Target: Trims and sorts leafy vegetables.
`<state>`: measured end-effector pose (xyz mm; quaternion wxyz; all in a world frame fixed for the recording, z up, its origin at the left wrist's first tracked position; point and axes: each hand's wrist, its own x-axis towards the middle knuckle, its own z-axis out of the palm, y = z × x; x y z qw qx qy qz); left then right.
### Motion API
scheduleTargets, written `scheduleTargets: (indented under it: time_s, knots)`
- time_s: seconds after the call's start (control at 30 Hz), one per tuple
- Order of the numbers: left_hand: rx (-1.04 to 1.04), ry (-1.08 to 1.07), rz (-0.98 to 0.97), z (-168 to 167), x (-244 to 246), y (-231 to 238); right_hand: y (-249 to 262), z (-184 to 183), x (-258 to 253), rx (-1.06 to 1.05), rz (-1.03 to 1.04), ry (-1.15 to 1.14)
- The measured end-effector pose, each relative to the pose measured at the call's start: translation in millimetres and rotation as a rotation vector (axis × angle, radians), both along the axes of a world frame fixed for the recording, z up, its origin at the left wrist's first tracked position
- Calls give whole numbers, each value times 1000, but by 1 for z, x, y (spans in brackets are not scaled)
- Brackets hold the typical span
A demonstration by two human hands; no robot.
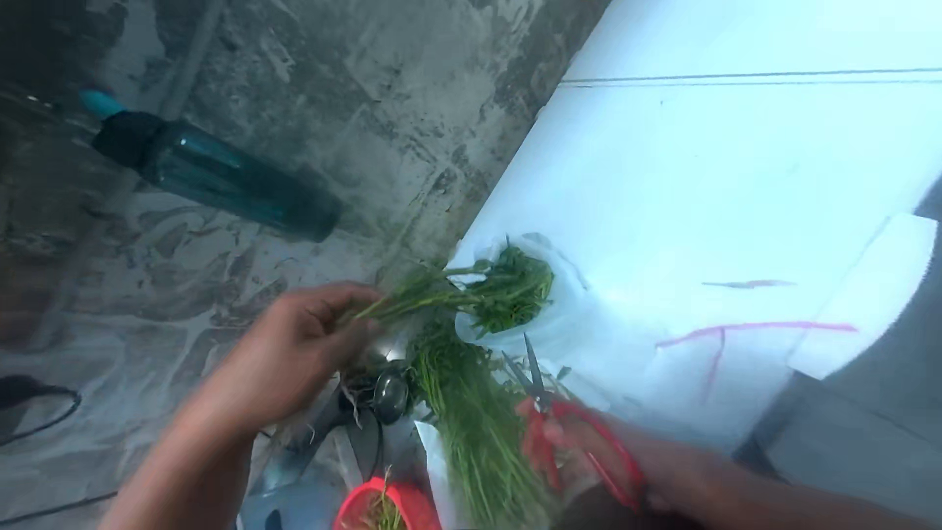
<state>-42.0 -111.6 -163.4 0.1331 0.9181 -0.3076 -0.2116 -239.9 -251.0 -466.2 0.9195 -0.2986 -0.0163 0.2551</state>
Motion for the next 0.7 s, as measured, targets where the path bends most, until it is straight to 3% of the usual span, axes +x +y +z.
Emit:
scheduleTargets:
  time_s: [0.13, 0.3, 0.47, 0.6, 0.7]
  knots:
    - [152, -38, -60, -8, -4, 1, -11, 2, 8, -46, 151, -3]
    - [289, -91, -83, -2, -19, -4, -24, 7, 27, 68, 239, 48]
    - [393, -11, -210, 15, -29, -11, -40, 13, 70, 44, 199, 171]
    - [507, 114, -206, 38, -33, -34, -52, 22, 100, -78, 207, 264]
    - [585, 11, -196, 44, -26, -41, -53, 24, 105, -118, 124, 297]
